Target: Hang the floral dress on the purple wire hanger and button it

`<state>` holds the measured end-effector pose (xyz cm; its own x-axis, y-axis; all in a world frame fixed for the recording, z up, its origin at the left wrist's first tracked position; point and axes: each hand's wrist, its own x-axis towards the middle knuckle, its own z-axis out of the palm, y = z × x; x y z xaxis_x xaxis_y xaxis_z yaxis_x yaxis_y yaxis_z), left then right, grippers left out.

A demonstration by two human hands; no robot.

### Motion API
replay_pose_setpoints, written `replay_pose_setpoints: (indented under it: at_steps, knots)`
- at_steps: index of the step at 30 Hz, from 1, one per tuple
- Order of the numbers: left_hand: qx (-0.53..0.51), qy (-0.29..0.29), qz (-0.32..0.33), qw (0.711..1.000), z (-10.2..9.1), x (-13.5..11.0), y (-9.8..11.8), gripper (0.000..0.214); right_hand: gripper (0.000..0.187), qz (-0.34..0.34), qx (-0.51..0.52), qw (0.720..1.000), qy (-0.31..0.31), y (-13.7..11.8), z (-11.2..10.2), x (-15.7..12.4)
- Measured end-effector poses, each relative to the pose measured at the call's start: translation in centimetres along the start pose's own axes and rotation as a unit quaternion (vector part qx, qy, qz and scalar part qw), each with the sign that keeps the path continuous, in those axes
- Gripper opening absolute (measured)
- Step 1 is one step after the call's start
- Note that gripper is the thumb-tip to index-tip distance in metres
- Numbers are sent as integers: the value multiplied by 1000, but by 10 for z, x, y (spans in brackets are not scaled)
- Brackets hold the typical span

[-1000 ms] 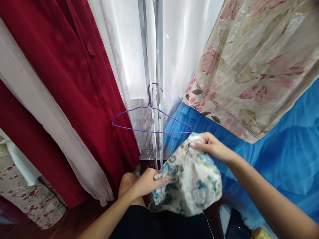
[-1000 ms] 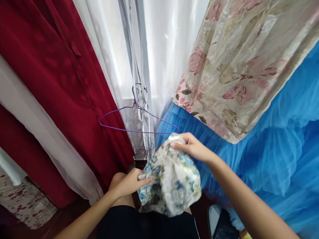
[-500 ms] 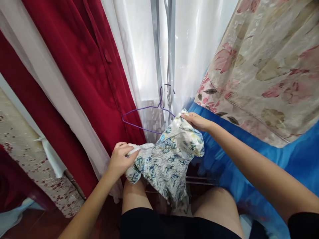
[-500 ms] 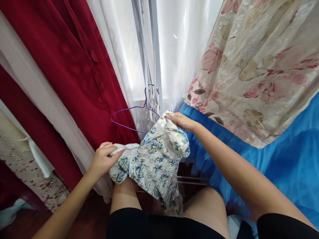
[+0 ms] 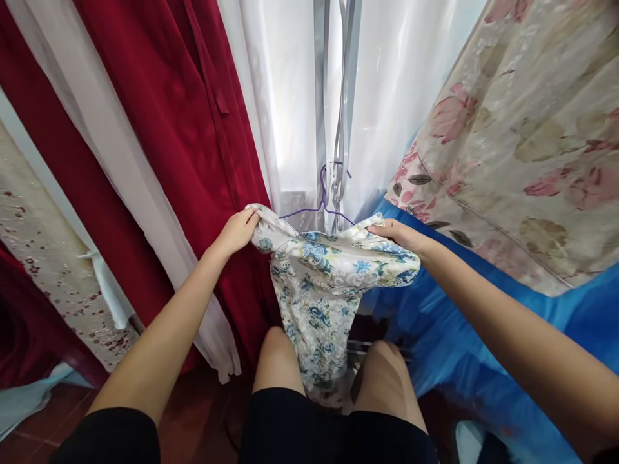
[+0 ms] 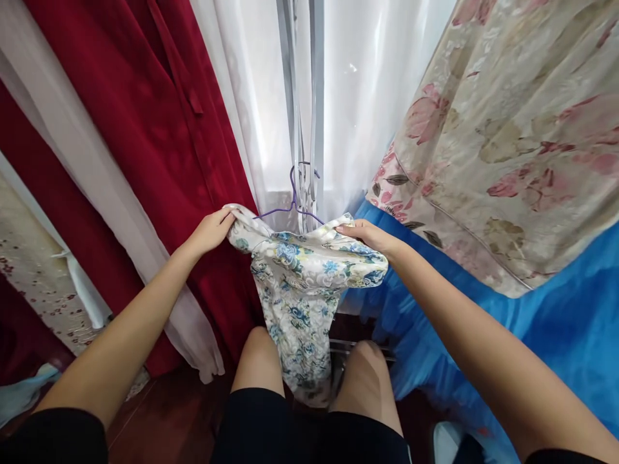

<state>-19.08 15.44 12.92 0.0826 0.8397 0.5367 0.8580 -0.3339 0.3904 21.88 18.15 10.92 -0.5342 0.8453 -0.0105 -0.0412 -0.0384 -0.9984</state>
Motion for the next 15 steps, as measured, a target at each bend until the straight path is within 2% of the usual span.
replay_pose_setpoints:
  at_steps: [2, 4, 6, 8, 9, 12, 15]
  knots:
    - [-81, 11, 17, 997, 13, 8, 14, 34, 34, 4, 18, 1000, 7, 4, 2, -8]
    - [-134, 59, 4, 989, 26, 8, 24, 35, 33, -22, 27, 999, 11, 12, 1, -18]
    - [-123, 143, -31, 982, 34, 3, 28, 33, 34, -63, 20, 998, 25, 25, -3, -30]
    - [-95, 202, -28, 974, 35, -5, 30, 18, 32, -95, -4, 993, 65, 39, -10, -41]
    - [-85, 207, -5, 975, 35, -10, 31, 18, 31, -107, -20, 989, 98, 46, -12, -45]
    - [-66, 166, 96, 979, 30, -21, 43, 42, 35, -138, -43, 968, 204, 52, -17, -54]
    - [-29, 116, 135, 984, 29, -26, 62, 34, 35, -148, 4, 952, 268, 34, -15, -55]
